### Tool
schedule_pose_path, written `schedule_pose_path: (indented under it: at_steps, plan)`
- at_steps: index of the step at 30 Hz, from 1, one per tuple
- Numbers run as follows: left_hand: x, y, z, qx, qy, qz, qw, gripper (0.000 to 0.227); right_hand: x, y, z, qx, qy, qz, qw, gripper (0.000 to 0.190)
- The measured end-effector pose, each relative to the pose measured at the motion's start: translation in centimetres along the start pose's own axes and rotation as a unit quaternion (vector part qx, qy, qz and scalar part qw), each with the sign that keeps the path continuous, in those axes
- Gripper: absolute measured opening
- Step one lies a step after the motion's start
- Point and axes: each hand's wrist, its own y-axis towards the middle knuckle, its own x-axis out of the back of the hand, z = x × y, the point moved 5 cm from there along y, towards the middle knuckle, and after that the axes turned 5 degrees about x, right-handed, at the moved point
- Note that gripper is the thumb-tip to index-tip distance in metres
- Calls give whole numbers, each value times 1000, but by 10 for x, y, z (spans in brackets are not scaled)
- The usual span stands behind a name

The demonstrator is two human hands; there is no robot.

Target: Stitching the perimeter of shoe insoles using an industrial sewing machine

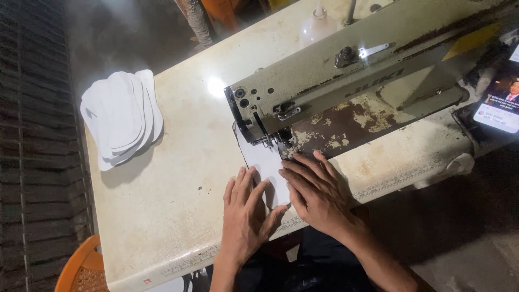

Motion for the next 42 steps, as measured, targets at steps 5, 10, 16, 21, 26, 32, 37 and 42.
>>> schedule_pose_path:
  at_steps: [5,10,16,21,26,32,37,42]
  plan:
    - [3,8,0,-12,-17,3,1000,65,-1,-1,0,-6,8,0,1000,33]
    - [2,15,2,-1,-18,37,999,72,-3,-2,-1,-7,2,4,1000,33]
    - [4,24,7,-29,-7,39,999,79,-2,-1,0,-3,-6,4,1000,32]
    - [2,29,16,-44,-1,44,998,81,1,1,1,-1,-5,1,1000,33]
    - [1,40,23,23,3,50,998,89,0,3,3,1,-5,-54,999,26]
    - [-1,46,29,-24,13,40,999,90,0,-3,2,5,-45,-90,995,23]
    - [-7,52,45,-23,59,48,997,95,-1,-1,4,11,-40,-122,992,15]
    - [-17,57,59,-31,71,58,995,98,3,-2,4,12,-41,-113,993,15]
